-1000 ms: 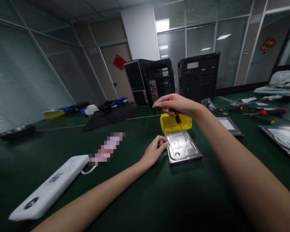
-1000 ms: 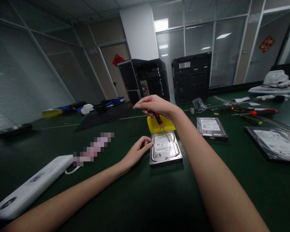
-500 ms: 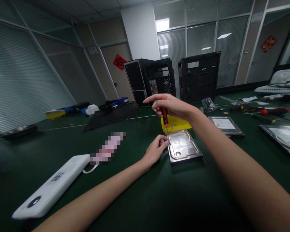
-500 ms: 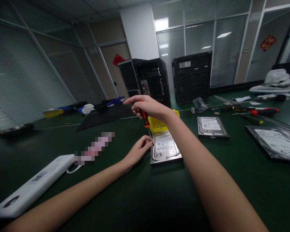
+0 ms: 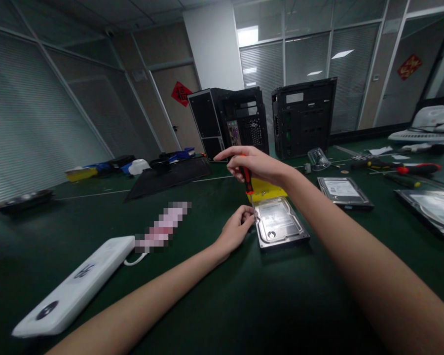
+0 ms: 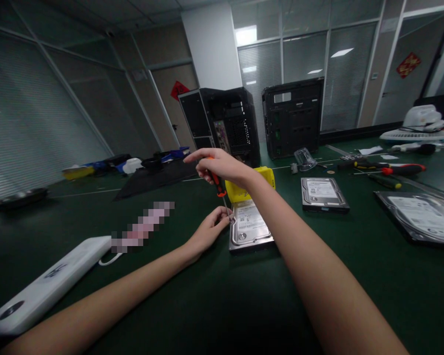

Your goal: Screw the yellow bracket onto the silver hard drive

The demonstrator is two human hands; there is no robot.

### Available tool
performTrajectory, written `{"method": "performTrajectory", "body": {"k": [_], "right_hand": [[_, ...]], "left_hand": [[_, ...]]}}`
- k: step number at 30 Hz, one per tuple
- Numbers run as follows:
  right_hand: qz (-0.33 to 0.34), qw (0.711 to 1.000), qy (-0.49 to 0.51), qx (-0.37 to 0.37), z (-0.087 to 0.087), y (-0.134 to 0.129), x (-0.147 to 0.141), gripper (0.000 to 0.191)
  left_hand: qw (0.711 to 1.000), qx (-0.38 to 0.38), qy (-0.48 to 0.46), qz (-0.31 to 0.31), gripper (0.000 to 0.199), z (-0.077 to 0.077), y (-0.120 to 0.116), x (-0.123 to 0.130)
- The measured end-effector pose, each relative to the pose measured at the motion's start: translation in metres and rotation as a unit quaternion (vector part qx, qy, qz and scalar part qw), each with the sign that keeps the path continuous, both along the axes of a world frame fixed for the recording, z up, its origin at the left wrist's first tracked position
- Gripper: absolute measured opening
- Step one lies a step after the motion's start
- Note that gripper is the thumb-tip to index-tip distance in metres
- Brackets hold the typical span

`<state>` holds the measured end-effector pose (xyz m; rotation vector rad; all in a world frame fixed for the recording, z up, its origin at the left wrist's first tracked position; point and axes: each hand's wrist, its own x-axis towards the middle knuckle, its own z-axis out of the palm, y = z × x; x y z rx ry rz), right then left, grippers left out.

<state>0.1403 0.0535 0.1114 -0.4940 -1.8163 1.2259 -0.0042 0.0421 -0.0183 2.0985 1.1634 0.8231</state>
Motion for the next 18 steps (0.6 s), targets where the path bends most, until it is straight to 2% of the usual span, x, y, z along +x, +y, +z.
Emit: {"method": "performTrajectory", "body": {"k": [18], "right_hand": [[0.014,1.0,0.01,-0.011,0.0006,0.0007,0.0015,0.035]], "left_hand": [[1.0,-0.004,-0.011,0.001,0.022,0.0025,-0.0017,0.0018]]}}
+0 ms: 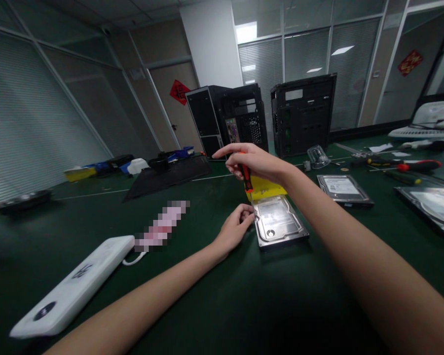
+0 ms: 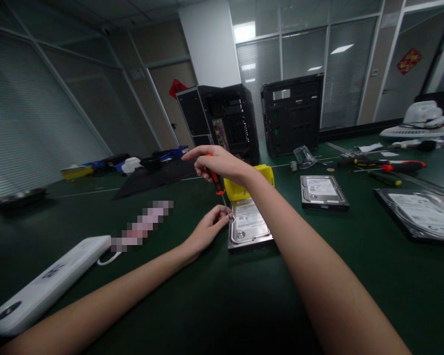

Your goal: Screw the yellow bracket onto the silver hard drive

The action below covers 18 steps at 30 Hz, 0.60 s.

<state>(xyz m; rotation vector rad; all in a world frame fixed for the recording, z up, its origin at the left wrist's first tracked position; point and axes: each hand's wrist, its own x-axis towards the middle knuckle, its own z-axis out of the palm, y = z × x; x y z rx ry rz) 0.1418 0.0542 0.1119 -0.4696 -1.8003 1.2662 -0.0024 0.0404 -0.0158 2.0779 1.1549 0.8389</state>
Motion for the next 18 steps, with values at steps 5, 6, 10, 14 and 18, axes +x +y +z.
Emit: {"method": "performTrajectory", "body": {"k": [5,6,10,14,18], "right_hand": [[0.002,1.0,-0.002,-0.001,0.0001,-0.0012,0.0002,0.036],[0.003,1.0,-0.001,-0.001,0.0,-0.001,0.0,0.036],[0.004,1.0,-0.002,0.005,-0.0008,0.0004,-0.0008,0.036],[-0.001,1.0,-0.002,0.01,-0.0013,0.0017,-0.0002,0.035],[-0.001,1.0,0.0,0.0,-0.001,0.0014,0.0003,0.034]], "left_hand": [[1.0,-0.003,-0.003,0.0,0.023,0.0004,0.0003,0.0],[1.0,-0.004,-0.003,-0.001,0.023,0.0004,0.0004,-0.0002],[1.0,-0.004,-0.001,-0.002,0.023,0.0002,0.0008,-0.0005],[1.0,-0.006,0.003,0.002,0.022,0.0005,0.0004,0.0],[1.0,-0.005,0.0,0.006,0.022,0.0004,0.0,0.0002]]}}
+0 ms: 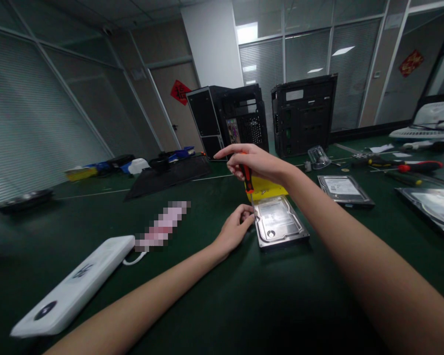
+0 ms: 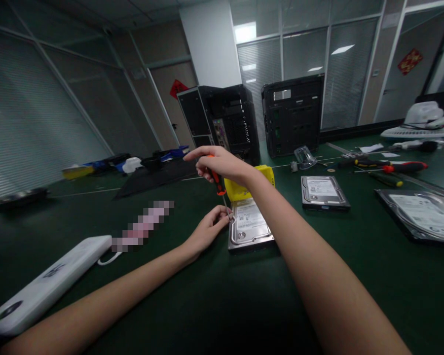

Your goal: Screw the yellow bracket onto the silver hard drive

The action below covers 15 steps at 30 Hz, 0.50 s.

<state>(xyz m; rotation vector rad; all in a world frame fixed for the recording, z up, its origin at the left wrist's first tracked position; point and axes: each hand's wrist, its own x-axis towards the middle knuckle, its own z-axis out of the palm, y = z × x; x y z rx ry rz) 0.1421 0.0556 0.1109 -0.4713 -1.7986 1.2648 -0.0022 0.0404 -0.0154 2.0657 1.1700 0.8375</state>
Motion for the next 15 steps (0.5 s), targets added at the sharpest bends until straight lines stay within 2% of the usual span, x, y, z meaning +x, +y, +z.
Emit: {"method": "performTrajectory", "body": {"k": [15], "right_hand": [[-0.003,1.0,-0.008,0.01,-0.0012,0.0002,-0.0016,0.035]], "left_hand": [[1.0,0.003,0.0,-0.008,0.024,0.0011,-0.0009,-0.0005]]}}
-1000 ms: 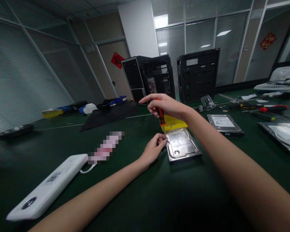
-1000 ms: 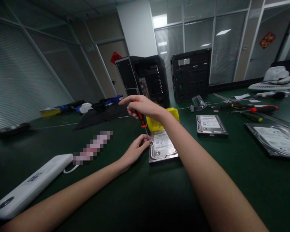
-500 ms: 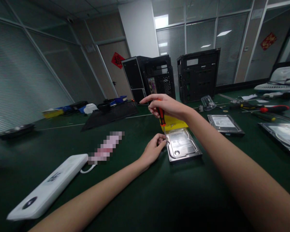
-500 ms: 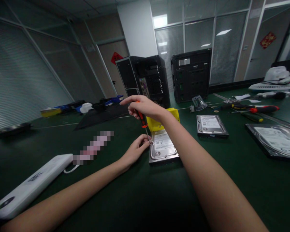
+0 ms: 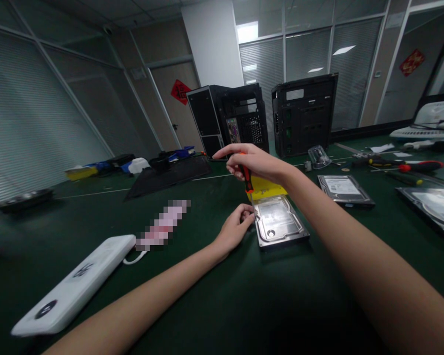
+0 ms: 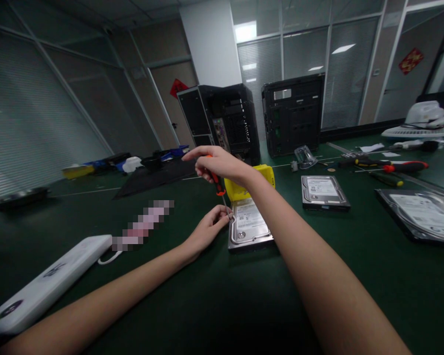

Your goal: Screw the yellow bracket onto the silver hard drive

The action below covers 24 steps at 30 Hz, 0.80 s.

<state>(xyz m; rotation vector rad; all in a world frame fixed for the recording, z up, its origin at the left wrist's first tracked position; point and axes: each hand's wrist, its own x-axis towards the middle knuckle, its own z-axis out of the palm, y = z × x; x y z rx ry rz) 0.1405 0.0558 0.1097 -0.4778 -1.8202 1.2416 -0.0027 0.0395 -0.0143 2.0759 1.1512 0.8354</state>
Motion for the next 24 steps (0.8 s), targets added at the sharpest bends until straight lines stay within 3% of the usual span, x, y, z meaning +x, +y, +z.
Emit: {"method": "performTrajectory", "body": {"k": [5,15,24], "right_hand": [[0.013,1.0,0.001,0.005,-0.0005,-0.0001,-0.0024,0.033],[-0.041,0.997,-0.014,0.056,-0.0039,0.0044,-0.0038,0.035],[-0.001,0.999,-0.008,0.047,-0.0061,0.0051,-0.0027,0.038]], "left_hand": [[1.0,0.0,0.001,-0.004,0.024,-0.0011,0.0012,0.0],[1.0,0.003,0.003,-0.003,0.024,-0.0051,0.0029,-0.0009],[1.0,-0.003,-0.006,-0.001,0.024,-0.0044,0.0008,-0.0018]]}}
